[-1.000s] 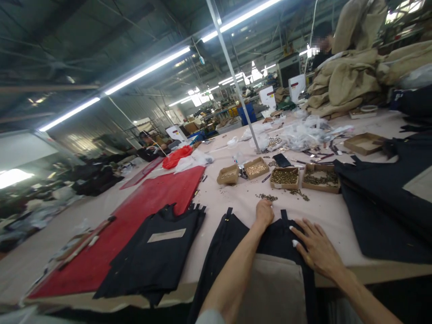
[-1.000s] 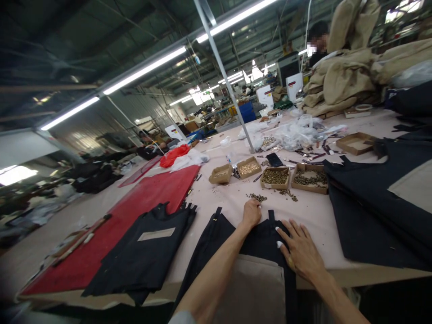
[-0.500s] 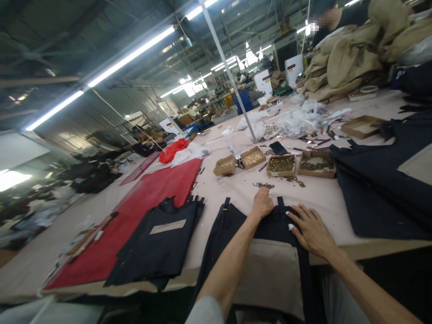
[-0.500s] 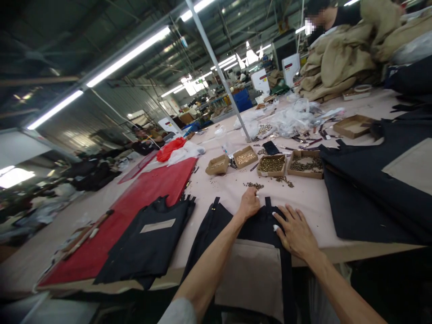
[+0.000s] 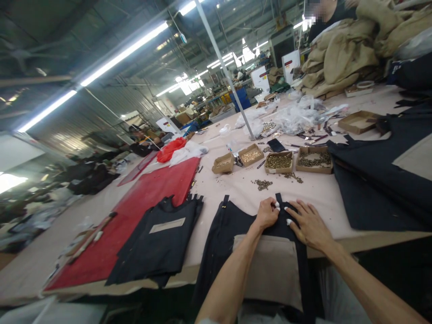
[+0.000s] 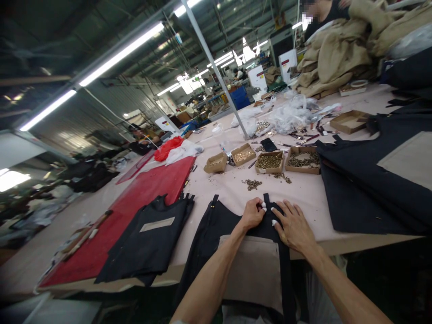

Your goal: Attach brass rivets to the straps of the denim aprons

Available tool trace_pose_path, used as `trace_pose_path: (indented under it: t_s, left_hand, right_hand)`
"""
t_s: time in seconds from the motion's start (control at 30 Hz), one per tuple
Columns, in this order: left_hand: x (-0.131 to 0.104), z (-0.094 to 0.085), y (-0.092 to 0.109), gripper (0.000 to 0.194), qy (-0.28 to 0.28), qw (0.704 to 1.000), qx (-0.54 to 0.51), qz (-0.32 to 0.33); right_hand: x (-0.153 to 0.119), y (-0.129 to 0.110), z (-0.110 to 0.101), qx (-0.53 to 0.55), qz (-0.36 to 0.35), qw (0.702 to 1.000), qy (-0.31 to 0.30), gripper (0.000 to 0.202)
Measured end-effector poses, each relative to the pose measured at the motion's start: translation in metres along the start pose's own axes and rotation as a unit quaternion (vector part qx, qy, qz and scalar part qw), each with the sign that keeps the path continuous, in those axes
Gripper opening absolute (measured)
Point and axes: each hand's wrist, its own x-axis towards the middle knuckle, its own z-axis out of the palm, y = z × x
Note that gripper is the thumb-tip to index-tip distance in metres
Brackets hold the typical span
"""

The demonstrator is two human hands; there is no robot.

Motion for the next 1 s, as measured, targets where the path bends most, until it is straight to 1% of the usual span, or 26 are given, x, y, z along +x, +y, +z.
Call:
trace_pose_path:
  t_s: [0.13, 0.23, 0.43, 0.57, 0.73, 0.8, 0.9, 1.0]
  left_hand:
    - [0.007, 0.004, -0.008, 0.015, -0.008, 0.999, -0.022, -0.044]
    - [0.014, 0.004, -0.009, 0.013, -0.012, 0.996, -0.034, -0.083]
    - [0.028, -0.007, 0.008, 0.018, -0.024, 0.984, -0.027, -0.174]
    - [0.039, -0.015, 0.013, 0.021, -0.063, 0.974, -0.045, -0.213]
    - [0.050, -0.021, 0.004, 0.035, -0.127, 0.963, -0.108, -0.212]
    - [0.054, -0.022, 0.001, 0.041, -0.142, 0.965, -0.091, -0.202]
    - [0.061, -0.023, -0.002, 0.048, -0.163, 0.967, -0.015, -0.195]
    - [0.071, -0.020, -0.002, 0.051, -0.205, 0.954, 0.058, -0.212]
  right_hand:
    - [-0.001, 0.000, 0.000, -0.004, -0.003, 1.000, 0.008, 0.053]
    - [-0.001, -0.001, -0.001, -0.010, -0.006, 1.000, 0.010, 0.052]
    - [-0.001, -0.002, -0.003, -0.010, -0.008, 1.000, 0.017, 0.051]
    - [-0.001, -0.002, -0.004, -0.009, -0.004, 1.000, 0.015, 0.051]
    - [-0.001, -0.001, -0.002, -0.006, -0.005, 1.000, 0.017, 0.050]
    - [0.000, -0.001, 0.000, -0.006, -0.004, 1.000, 0.017, 0.050]
    - [0.000, 0.000, 0.001, -0.006, -0.004, 1.000, 0.014, 0.051]
    - [0.000, 0.001, 0.002, -0.004, -0.002, 1.000, 0.009, 0.051]
